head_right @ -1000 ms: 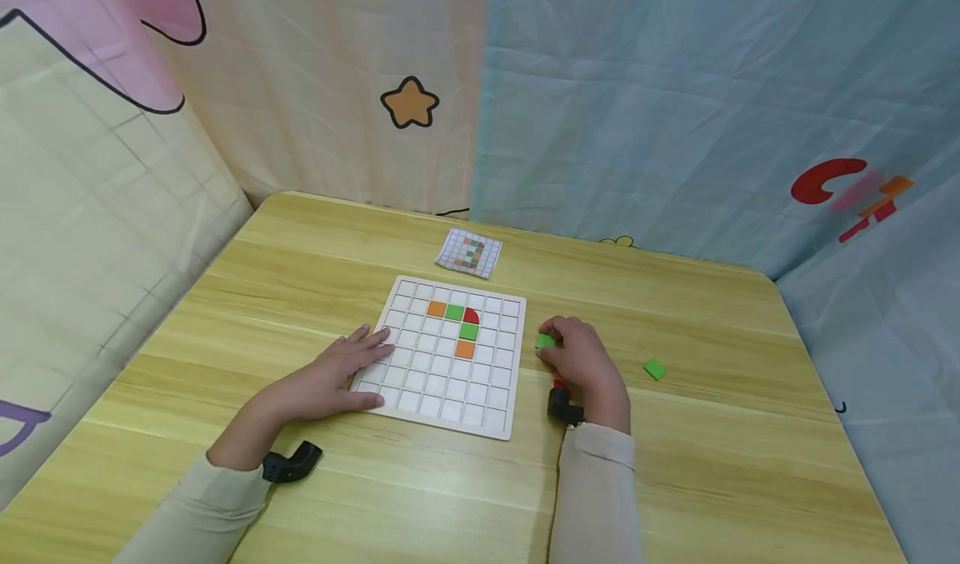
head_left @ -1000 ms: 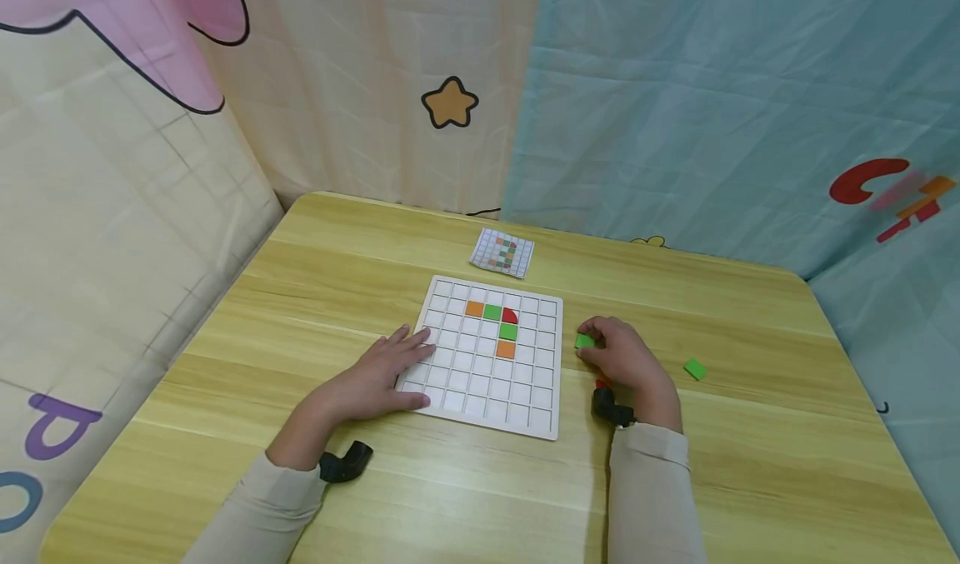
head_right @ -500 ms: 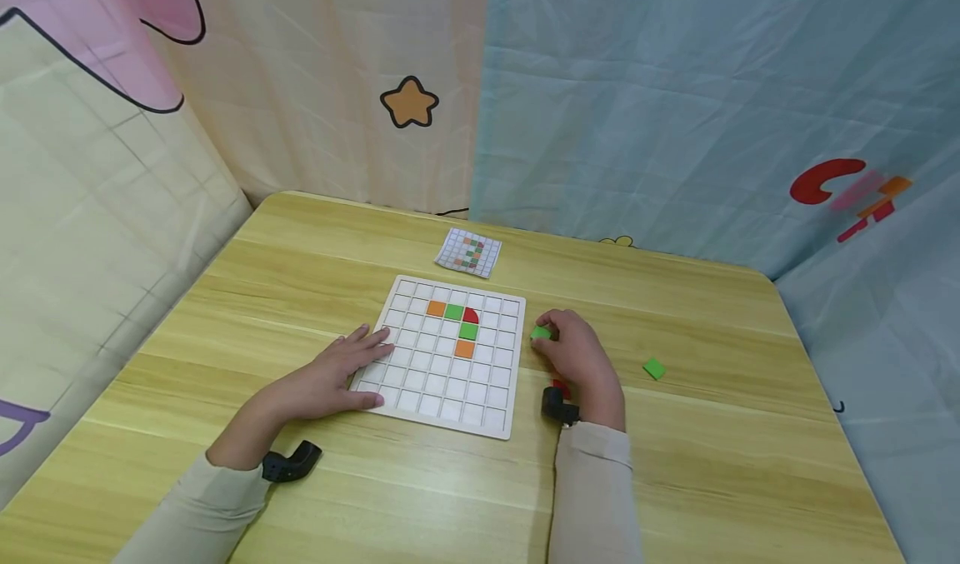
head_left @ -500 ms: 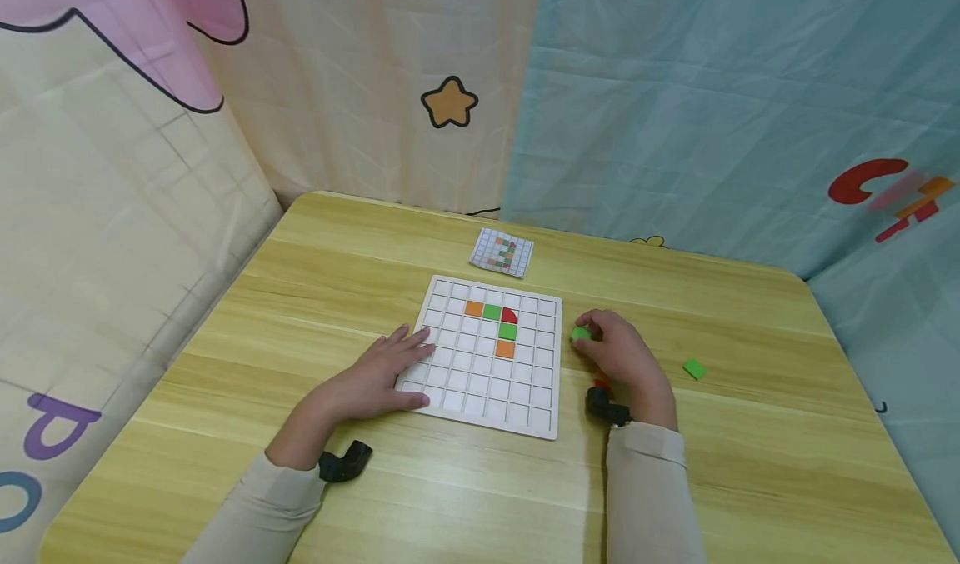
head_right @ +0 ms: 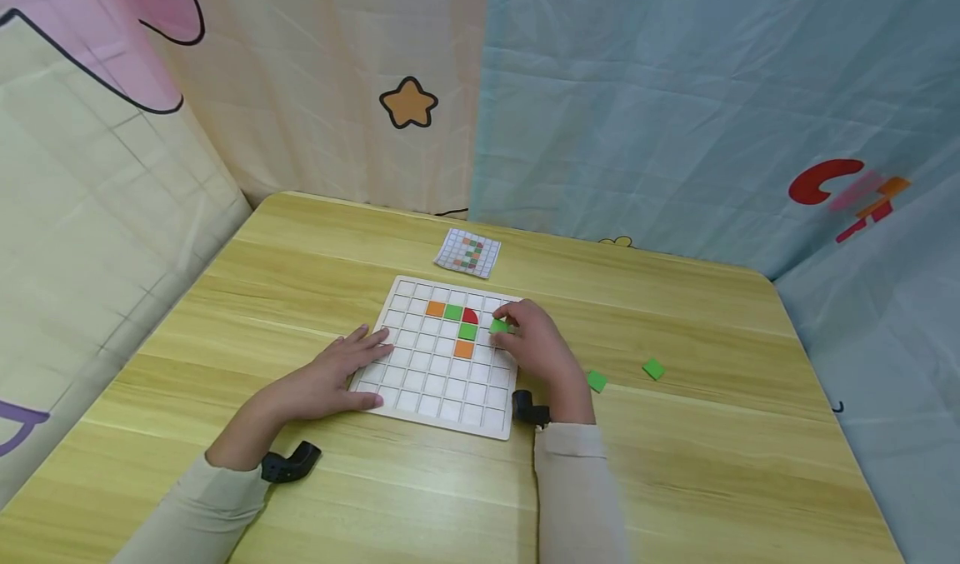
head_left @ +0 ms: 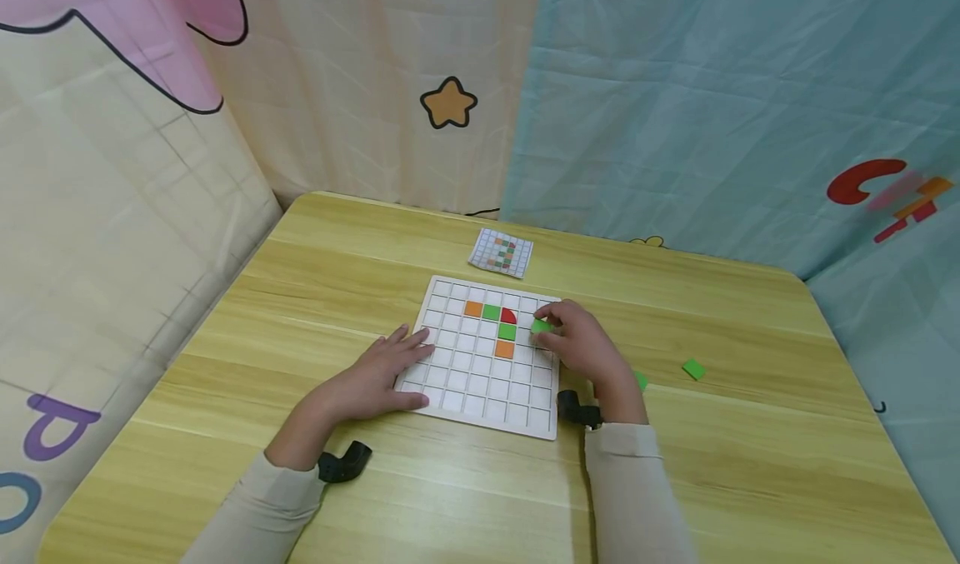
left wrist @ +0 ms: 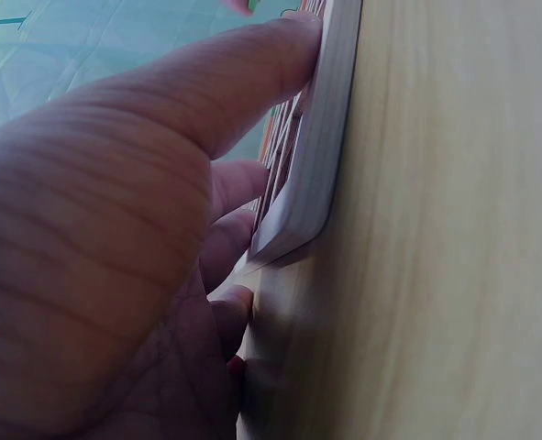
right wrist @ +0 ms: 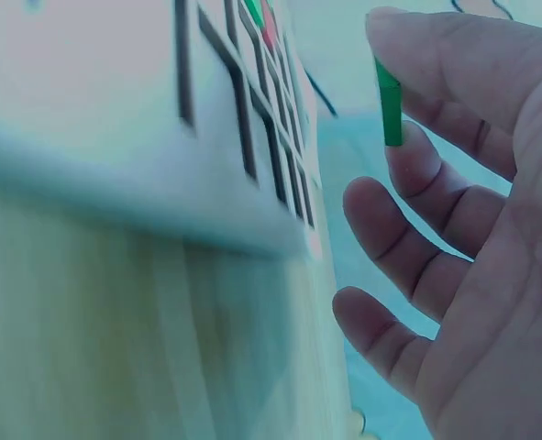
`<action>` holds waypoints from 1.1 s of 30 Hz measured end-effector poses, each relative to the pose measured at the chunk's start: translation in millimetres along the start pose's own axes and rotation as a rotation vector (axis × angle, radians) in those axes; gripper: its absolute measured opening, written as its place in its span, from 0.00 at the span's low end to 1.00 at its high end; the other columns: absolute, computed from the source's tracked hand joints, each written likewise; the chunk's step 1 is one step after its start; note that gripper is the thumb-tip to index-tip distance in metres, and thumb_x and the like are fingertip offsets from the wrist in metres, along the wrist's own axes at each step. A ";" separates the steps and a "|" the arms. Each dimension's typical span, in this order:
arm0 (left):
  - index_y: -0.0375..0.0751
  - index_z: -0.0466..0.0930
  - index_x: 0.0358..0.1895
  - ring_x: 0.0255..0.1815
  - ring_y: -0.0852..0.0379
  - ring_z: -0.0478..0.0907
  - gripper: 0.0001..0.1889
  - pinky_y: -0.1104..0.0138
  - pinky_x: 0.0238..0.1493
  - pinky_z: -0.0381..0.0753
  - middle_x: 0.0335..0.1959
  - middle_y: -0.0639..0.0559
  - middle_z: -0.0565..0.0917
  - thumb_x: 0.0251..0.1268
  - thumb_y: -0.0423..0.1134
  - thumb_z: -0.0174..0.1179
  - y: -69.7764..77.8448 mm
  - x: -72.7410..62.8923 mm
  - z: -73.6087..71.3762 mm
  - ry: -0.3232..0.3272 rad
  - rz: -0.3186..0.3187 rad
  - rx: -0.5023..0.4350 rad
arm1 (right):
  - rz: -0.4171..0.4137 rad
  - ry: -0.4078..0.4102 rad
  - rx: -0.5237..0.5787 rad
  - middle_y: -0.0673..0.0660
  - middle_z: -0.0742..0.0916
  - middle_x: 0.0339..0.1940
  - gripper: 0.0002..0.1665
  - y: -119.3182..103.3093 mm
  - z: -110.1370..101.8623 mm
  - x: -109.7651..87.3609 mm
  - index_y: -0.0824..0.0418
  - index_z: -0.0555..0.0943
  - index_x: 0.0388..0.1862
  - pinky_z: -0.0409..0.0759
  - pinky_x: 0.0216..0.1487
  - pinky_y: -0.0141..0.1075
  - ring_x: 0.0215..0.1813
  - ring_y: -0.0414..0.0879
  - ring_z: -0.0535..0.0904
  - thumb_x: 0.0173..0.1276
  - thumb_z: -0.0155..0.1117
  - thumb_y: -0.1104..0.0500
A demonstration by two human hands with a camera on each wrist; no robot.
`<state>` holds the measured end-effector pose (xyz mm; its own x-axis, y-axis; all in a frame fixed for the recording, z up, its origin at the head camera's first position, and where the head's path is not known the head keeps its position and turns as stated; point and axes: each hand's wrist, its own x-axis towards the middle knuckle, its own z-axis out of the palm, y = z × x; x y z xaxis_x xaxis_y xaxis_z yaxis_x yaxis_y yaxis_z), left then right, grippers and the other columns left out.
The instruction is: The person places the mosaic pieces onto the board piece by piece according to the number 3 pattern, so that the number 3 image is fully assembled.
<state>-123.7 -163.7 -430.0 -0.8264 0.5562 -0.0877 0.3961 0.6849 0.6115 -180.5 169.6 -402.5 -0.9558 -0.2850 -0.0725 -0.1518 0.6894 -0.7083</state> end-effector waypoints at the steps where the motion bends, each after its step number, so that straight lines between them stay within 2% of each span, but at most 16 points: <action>1: 0.38 0.62 0.75 0.80 0.38 0.39 0.41 0.41 0.74 0.39 0.79 0.45 0.54 0.63 0.53 0.67 0.1 0.0 -0.1 0.000 0.000 0.000 | -0.005 -0.005 0.000 0.58 0.80 0.48 0.17 -2.4 2.1 0.7 0.63 0.81 0.55 0.74 0.53 0.46 0.50 0.54 0.73 0.67 0.68 0.61; 8: 0.38 0.62 0.75 0.80 0.38 0.40 0.41 0.40 0.74 0.40 0.79 0.45 0.55 0.63 0.52 0.67 0.3 0.2 -0.2 0.002 0.003 0.002 | -0.077 -0.028 -0.006 0.56 0.81 0.47 0.13 -15.3 16.0 5.9 0.62 0.83 0.50 0.75 0.56 0.48 0.51 0.53 0.74 0.67 0.67 0.63; 18: 0.38 0.63 0.75 0.80 0.38 0.39 0.41 0.40 0.74 0.39 0.79 0.45 0.55 0.63 0.53 0.66 -0.8 1.3 0.4 0.005 0.014 -0.003 | -0.194 -0.055 -0.031 0.54 0.81 0.42 0.11 -26.1 30.6 12.3 0.63 0.83 0.47 0.75 0.52 0.44 0.45 0.49 0.74 0.66 0.69 0.64; 26: 0.39 0.63 0.75 0.80 0.39 0.40 0.41 0.41 0.74 0.40 0.79 0.46 0.55 0.63 0.54 0.66 -1.1 0.9 1.0 0.004 0.001 0.001 | -0.162 -0.080 -0.020 0.51 0.80 0.41 0.13 -30.3 36.4 13.7 0.61 0.83 0.50 0.74 0.52 0.43 0.45 0.49 0.73 0.67 0.68 0.63; 33: 0.39 0.63 0.75 0.80 0.39 0.40 0.41 0.41 0.74 0.40 0.79 0.46 0.55 0.63 0.54 0.66 -0.7 0.0 0.8 0.005 -0.001 0.004 | -0.184 -0.117 -0.059 0.52 0.77 0.36 0.12 -32.3 39.3 13.5 0.60 0.83 0.49 0.72 0.48 0.41 0.41 0.48 0.71 0.66 0.69 0.62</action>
<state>-123.7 -163.8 -431.1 -0.8285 0.5535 -0.0843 0.3972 0.6871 0.6083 -178.6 117.3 -408.2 -0.8755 -0.4824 -0.0288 -0.3388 0.6552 -0.6752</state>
